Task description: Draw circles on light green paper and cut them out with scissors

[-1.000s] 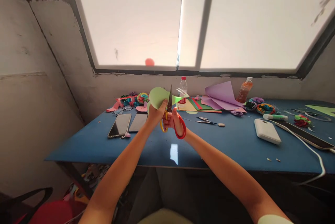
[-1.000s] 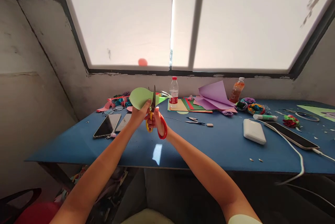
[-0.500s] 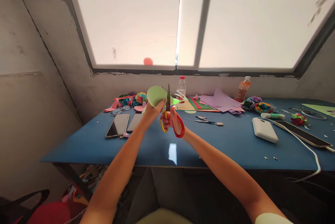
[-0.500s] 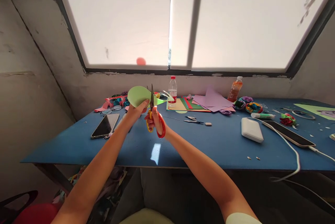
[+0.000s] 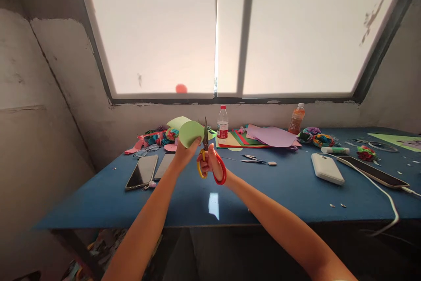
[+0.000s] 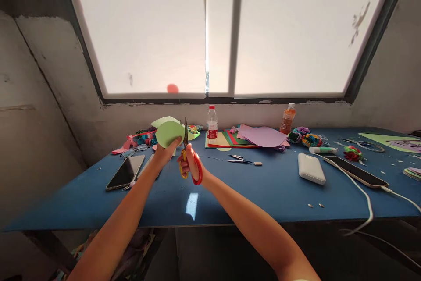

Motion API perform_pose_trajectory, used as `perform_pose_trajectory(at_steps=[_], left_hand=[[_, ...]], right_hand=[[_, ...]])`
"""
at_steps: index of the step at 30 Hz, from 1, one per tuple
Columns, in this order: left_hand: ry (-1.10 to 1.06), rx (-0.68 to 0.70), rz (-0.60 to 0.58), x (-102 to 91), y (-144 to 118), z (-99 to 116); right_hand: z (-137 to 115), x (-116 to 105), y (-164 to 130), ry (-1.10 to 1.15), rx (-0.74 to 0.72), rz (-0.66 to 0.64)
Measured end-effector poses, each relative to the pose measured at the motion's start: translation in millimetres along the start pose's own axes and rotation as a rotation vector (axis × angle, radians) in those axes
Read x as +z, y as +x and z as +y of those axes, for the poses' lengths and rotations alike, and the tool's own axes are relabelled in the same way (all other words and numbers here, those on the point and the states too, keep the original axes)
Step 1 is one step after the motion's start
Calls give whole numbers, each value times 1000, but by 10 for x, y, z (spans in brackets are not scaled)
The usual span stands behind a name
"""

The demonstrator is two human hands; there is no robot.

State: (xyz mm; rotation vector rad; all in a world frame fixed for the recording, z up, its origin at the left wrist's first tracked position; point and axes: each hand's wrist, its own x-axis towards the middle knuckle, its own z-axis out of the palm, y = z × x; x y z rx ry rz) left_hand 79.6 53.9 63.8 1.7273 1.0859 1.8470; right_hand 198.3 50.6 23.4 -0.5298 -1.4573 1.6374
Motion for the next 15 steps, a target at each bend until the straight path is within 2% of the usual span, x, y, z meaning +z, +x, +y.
perform_pose_trajectory(at_steps=[3, 9, 15], left_hand=[[17, -46, -51, 11, 2, -19], [-6, -13, 105, 52, 0, 42], [-87, -125, 161, 123, -46, -15]], right_hand=[[-6, -4, -2, -1, -22, 5], [3, 30, -34, -25, -15, -15], [41, 22, -27, -33, -31, -76]])
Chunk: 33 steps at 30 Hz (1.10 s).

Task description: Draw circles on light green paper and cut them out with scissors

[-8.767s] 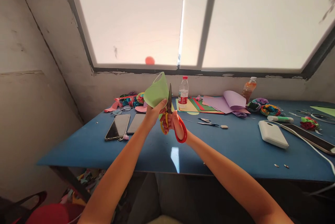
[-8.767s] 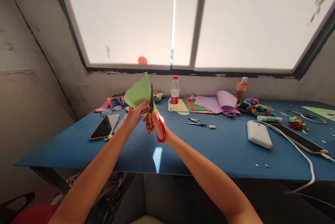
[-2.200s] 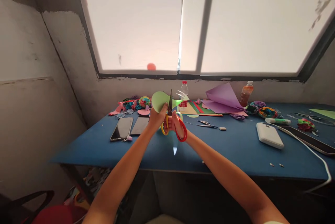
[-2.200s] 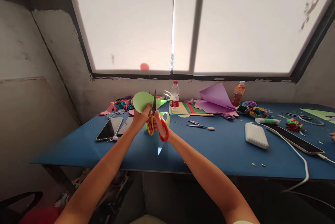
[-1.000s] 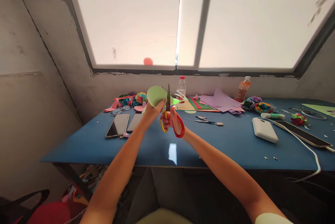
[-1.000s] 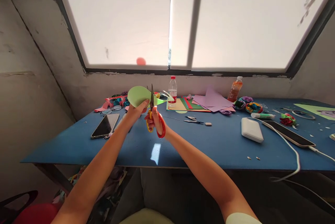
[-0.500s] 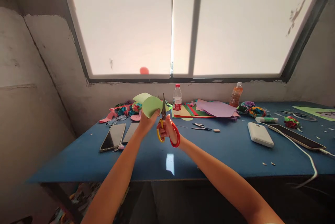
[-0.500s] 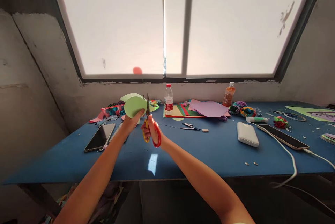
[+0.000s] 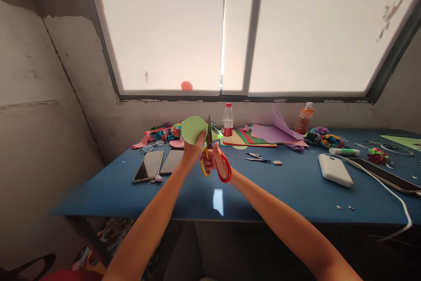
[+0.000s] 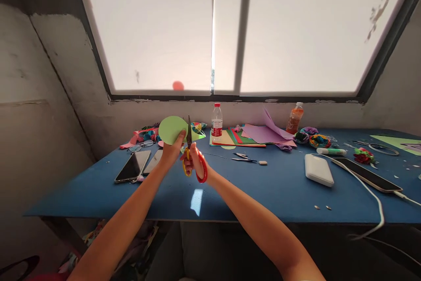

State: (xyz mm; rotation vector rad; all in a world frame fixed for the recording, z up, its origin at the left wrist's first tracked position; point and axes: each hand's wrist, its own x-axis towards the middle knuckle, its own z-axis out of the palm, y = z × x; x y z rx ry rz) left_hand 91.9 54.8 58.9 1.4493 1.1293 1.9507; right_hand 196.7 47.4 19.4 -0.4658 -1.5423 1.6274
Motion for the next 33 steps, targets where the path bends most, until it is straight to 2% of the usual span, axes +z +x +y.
perform_pose_trajectory(at_steps=[3, 6, 11, 17, 21, 30, 33], left_hand=[[-29, -13, 13, 36, -49, -34], [-39, 38, 35, 64, -95, -16], [-29, 65, 40, 80, -137, 39], [32, 62, -16, 47, -105, 55], [64, 25, -58, 15, -46, 56], [73, -72, -44, -46, 37, 7], [60, -60, -45, -64, 55, 7]], right_hand=[[3, 4, -4, 6, -21, -13], [8, 14, -15, -15, -47, 1], [10, 24, -35, -7, -15, 14], [-6, 41, -52, 28, -14, 64], [7, 37, -41, 58, 31, 109], [-33, 75, -71, 25, 81, 179], [-51, 103, -79, 26, 110, 208]])
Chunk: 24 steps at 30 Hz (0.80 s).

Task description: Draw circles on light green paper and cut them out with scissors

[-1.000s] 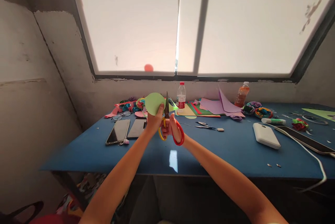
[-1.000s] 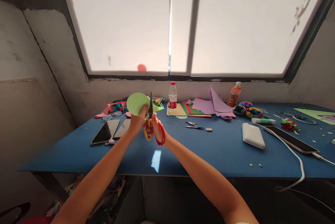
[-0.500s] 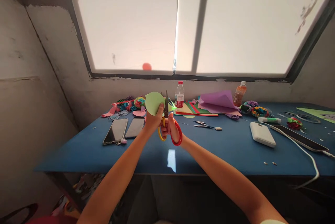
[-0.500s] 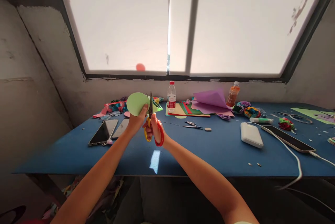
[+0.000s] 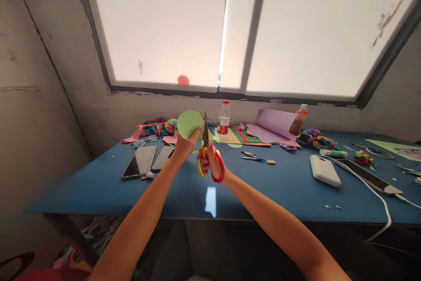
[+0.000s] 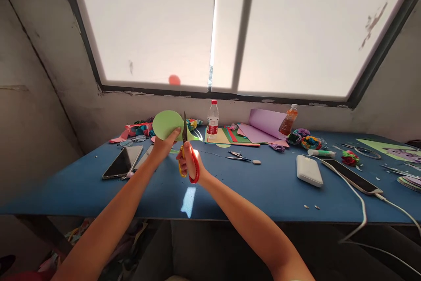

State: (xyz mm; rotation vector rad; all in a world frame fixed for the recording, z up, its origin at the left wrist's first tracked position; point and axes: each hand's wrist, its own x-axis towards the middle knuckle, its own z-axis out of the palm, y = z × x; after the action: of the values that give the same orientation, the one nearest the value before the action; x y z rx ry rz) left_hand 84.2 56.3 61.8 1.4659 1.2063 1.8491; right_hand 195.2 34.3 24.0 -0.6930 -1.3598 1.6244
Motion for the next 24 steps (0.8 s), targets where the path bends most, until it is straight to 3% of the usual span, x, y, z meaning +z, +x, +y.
perform_pose_trajectory(at_steps=[6, 24], left_hand=[[17, 132, 3, -18, 12, 42], [-80, 2, 111, -94, 9, 102]], right_hand=[[-1, 23, -18, 9, 15, 28], [27, 49, -45, -102, -24, 91]])
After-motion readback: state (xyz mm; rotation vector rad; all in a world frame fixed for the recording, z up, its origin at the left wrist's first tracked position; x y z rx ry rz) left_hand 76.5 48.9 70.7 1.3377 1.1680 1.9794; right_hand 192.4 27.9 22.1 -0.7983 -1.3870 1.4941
